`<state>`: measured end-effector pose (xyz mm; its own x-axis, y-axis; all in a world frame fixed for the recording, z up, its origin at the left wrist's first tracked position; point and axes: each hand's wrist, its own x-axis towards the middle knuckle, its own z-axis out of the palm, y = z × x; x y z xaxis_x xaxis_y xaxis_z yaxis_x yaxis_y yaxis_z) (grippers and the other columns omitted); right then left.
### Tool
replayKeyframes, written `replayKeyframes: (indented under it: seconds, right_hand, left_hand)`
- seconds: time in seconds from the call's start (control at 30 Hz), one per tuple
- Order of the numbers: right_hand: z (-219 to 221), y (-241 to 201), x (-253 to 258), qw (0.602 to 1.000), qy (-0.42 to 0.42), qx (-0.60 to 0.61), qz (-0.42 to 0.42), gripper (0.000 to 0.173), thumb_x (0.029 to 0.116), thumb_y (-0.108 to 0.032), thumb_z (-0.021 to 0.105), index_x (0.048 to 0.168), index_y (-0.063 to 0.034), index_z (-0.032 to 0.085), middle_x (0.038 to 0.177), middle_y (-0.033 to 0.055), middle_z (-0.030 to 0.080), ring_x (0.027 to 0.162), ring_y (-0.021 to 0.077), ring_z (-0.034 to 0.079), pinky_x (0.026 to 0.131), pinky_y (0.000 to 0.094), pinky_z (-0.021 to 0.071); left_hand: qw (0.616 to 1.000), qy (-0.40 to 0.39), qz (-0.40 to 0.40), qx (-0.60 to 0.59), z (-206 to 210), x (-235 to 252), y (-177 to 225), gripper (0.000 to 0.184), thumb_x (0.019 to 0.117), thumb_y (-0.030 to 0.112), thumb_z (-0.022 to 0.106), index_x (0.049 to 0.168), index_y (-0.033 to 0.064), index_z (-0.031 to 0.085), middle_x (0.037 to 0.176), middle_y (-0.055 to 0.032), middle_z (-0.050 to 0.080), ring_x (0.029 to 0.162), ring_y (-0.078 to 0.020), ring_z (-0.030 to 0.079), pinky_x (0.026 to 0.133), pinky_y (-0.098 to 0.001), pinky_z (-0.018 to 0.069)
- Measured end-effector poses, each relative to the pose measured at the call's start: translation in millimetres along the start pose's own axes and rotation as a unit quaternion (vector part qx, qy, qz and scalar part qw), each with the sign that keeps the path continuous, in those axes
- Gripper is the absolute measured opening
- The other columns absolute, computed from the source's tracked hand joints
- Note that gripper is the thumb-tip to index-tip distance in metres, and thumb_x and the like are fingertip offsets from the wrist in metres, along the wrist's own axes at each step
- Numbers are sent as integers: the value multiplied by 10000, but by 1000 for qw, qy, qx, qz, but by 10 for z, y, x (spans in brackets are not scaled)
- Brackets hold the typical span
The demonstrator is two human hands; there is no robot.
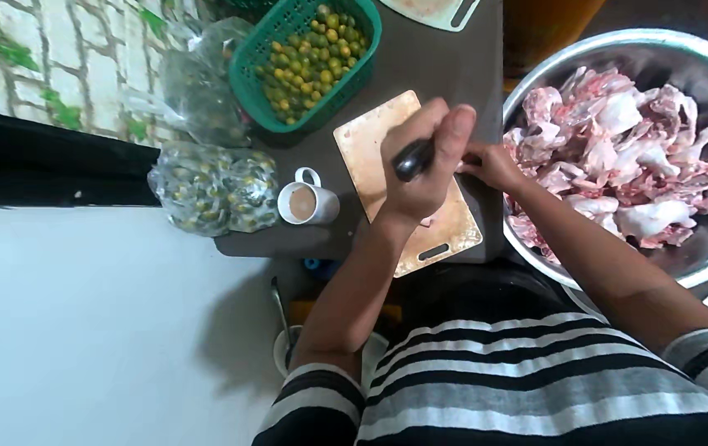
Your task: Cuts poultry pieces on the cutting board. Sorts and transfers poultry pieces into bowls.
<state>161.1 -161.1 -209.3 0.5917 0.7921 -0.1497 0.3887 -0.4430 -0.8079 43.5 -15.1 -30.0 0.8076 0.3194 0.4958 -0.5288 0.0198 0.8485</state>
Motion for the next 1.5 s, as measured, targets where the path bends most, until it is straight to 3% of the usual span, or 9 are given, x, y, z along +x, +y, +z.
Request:
replayKeyframes:
  seconds: [0.07,0.23,0.47,0.63,0.77,0.87,1.1,1.3,1.5]
  right_hand:
    - [-9,6,5,1000,2,4,-6,242,928,-135,756,1144,-33,723,1090,168,731,989,309,715,944,540,546]
    - [-11,22,25,1000,8,11,-8,240,923,-133,759,1136,-28,726,1057,158,738,958,294,719,930,527,553]
    - [0,37,18,1000,-5,7,-1,245,927,-127,755,1156,-43,725,1104,154,730,1015,303,709,960,547,541]
    - [-1,20,23,1000,-12,-7,5,289,932,-147,755,1192,-34,700,1145,185,703,1052,338,686,976,560,525]
    - [9,35,31,1000,-14,-3,-4,286,931,-138,753,1185,-18,697,1150,197,701,1060,343,686,989,547,524]
    - [1,19,52,1000,-21,-2,2,285,926,-129,759,1182,-21,694,1142,194,700,1041,334,688,976,536,533]
    - [2,2,28,1000,-22,-19,10,289,937,-137,752,1198,-30,691,1162,194,694,1062,339,683,979,539,528]
    - [7,46,39,1000,-19,-16,-8,291,934,-133,754,1195,-26,685,1149,193,697,1041,327,691,973,520,538]
    - [0,31,19,1000,-22,-9,-17,290,936,-140,753,1192,-21,686,1138,189,703,1046,326,691,984,516,533]
  left_hand:
    - [1000,2,10,-2,31,54,-18,377,1069,304,548,719,192,460,522,96,364,451,-32,385,457,-234,368]
    - [998,2,-23,65,1,-109,-620,356,1067,199,529,720,162,458,558,93,379,479,-13,386,466,-206,341]
    - [998,52,-1,-28,-59,147,101,352,1080,241,495,729,237,469,516,132,373,447,-8,386,450,-204,360]
    - [993,94,56,-45,-165,77,478,377,1094,235,481,720,218,442,484,113,340,403,-23,360,412,-210,359]
    - [988,144,-26,55,-327,-415,133,354,1077,345,523,736,261,482,523,143,361,435,0,374,437,-192,370]
    - [982,162,-49,80,-420,-592,-130,338,1083,279,511,750,226,482,539,123,362,445,-20,374,445,-214,374]
    - [984,165,25,56,-365,-268,655,377,1079,251,515,707,253,457,499,140,356,427,2,377,429,-187,357]
    - [977,179,-79,86,-480,-653,-6,338,1074,243,516,742,224,463,538,120,336,438,-23,344,437,-211,344]
    - [979,179,-67,75,-386,-607,276,361,1069,269,533,719,235,451,520,128,339,431,-14,352,435,-202,351]
